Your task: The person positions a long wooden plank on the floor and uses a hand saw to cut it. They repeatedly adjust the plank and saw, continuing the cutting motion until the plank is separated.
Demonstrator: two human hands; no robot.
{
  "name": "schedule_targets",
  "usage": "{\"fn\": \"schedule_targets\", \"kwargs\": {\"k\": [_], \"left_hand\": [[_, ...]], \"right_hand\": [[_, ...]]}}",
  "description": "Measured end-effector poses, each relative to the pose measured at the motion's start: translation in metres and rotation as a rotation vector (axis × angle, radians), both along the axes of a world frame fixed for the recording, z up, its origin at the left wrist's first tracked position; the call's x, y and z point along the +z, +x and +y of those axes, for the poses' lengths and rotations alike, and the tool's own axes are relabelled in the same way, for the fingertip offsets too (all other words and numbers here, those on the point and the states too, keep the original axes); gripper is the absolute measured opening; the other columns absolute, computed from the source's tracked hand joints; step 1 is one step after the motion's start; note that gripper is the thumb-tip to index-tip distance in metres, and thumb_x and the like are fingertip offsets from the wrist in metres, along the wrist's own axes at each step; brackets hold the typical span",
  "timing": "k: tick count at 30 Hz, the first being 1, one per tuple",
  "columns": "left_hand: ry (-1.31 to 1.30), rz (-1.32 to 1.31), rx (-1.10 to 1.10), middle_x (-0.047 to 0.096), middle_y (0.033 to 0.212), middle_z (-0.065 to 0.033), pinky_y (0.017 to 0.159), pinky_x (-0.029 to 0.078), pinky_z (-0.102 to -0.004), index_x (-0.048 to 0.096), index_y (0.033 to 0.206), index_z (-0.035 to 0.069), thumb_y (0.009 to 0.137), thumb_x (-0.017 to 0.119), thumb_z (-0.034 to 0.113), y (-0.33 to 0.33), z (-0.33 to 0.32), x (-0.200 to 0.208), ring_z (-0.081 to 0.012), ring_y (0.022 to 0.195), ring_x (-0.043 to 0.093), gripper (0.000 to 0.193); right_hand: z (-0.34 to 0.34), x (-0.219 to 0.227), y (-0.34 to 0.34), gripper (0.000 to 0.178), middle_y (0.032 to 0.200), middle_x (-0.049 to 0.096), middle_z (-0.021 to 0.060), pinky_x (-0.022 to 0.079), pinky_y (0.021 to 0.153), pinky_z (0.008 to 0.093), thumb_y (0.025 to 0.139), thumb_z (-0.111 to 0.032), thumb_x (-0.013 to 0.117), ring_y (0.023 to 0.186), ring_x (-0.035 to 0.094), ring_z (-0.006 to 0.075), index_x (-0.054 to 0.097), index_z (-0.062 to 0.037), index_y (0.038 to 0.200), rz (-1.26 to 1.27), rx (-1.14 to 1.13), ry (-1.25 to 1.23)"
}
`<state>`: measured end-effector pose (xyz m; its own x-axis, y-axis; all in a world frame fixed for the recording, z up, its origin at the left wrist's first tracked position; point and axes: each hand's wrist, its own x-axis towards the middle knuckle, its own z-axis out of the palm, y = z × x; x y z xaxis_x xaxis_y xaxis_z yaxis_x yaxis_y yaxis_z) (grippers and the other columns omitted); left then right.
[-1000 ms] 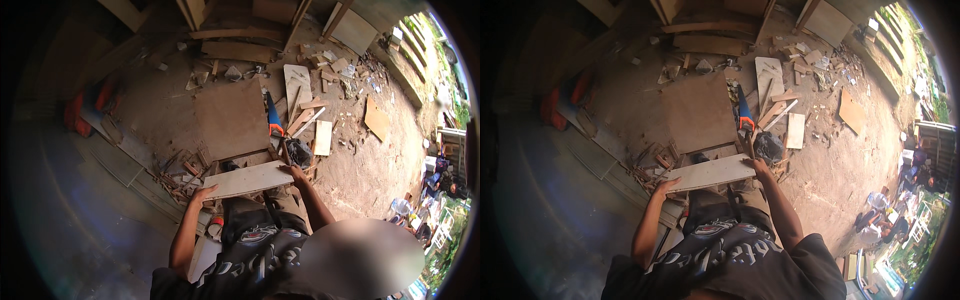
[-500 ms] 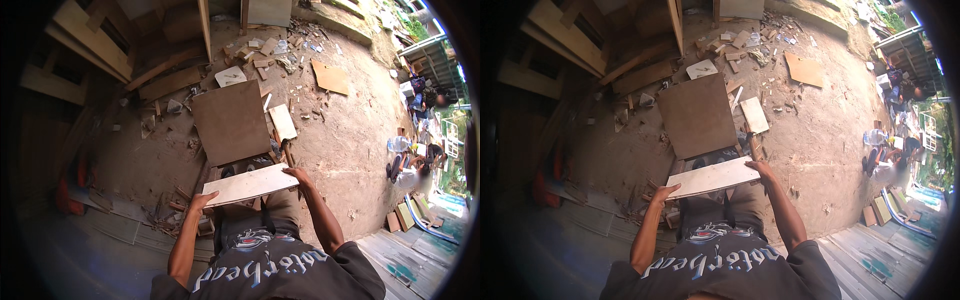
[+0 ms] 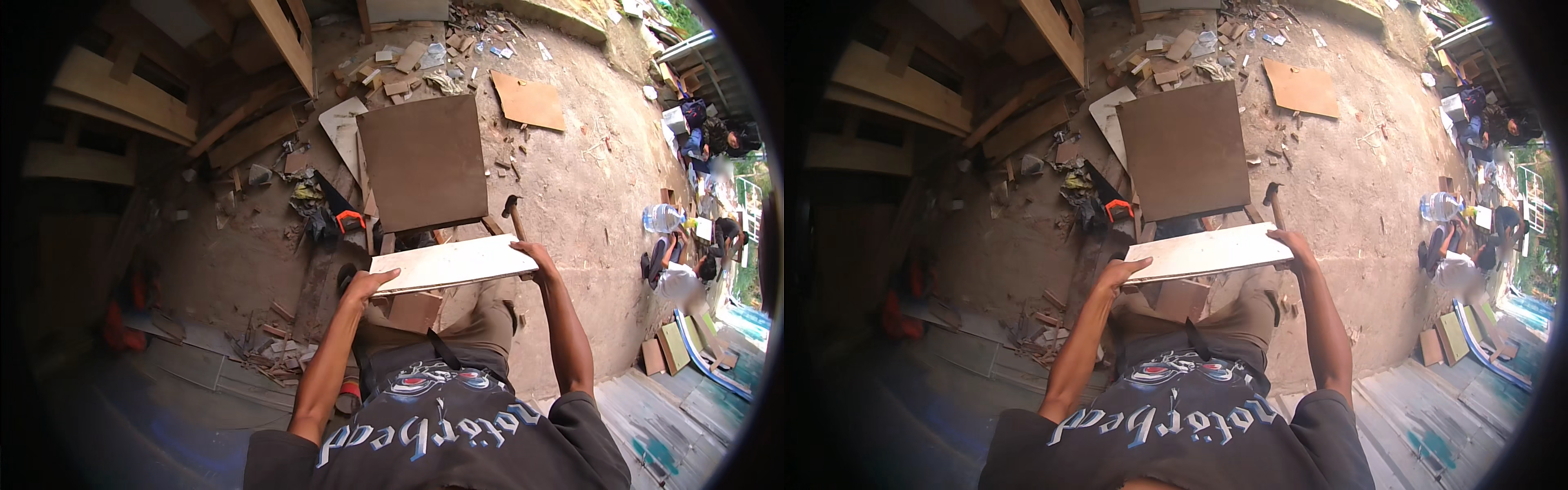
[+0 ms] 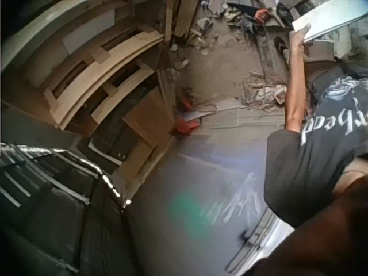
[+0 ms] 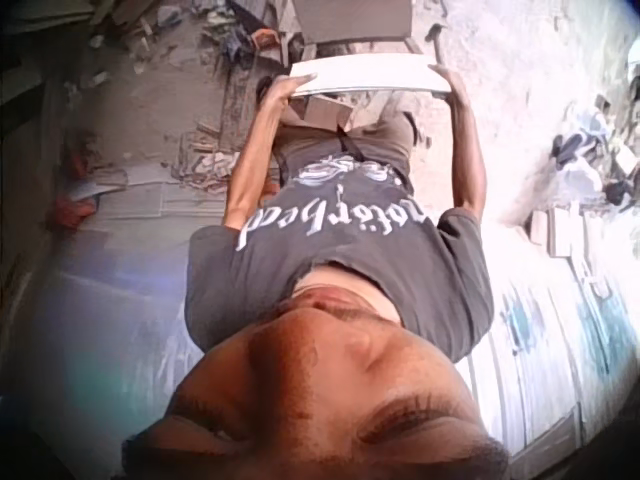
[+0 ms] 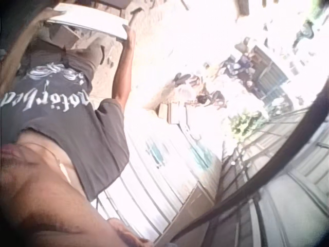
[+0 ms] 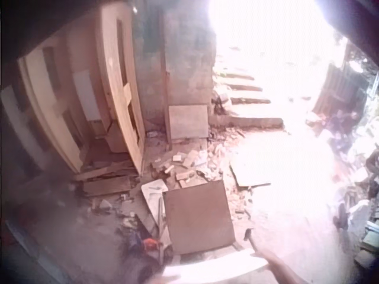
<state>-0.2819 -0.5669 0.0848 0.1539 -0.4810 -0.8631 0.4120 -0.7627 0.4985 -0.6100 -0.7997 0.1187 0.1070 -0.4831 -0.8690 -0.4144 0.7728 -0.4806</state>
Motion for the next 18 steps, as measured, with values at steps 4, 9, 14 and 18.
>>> {"fn": "schedule_targets", "kwargs": {"k": [4,9,14,18], "left_hand": [[0.008,0.034,-0.022,0.07,0.101,-0.0159,0.083,0.047,-0.0309,0.067,0.107,-0.01,0.07,0.084,0.037,-0.116,-0.106,-0.082,-0.0203,0.094,0.065,0.062],[0.004,0.182,-0.148,0.069,0.105,-0.0138,0.084,0.045,-0.0289,0.068,0.108,-0.006,0.076,0.079,0.042,-0.245,-0.208,-0.138,-0.0214,0.093,0.064,0.059],[-0.128,0.381,-0.166,0.067,0.097,-0.0148,0.071,0.055,-0.0334,0.065,0.102,-0.003,0.085,0.069,0.035,-0.342,-0.283,-0.203,-0.0214,0.084,0.066,0.042],[-0.012,0.683,0.157,0.064,0.096,-0.0166,0.07,0.061,-0.0459,0.057,0.095,0.0,0.088,0.058,0.027,-0.385,-0.361,-0.16,-0.027,0.078,0.067,0.028]], "right_hand": [[-0.108,-0.05,-0.108,0.024,0.053,0.05,-0.0013,0.027,0.031,0.025,0.083,-0.031,0.066,0.035,0.042,0.0097,0.058,-0.0087,0.076,0.008,0.081,-0.027],[-0.215,-0.112,-0.254,0.024,0.051,0.049,-0.0016,0.025,0.029,0.0244,0.082,-0.032,0.064,0.033,0.038,0.0084,0.056,-0.0101,0.074,0.085,0.107,0.01],[-0.265,-0.16,-0.377,0.024,0.052,0.049,-0.0021,0.029,0.032,0.0215,0.082,-0.031,0.066,0.035,0.041,0.0068,0.055,-0.0116,0.073,0.157,0.166,0.069],[-0.302,-0.193,-0.487,0.028,0.063,0.055,0.002,0.038,0.04,0.0338,0.079,-0.031,0.072,0.046,0.048,0.0155,0.065,-0.0044,0.084,0.581,0.045,-0.025]]}}
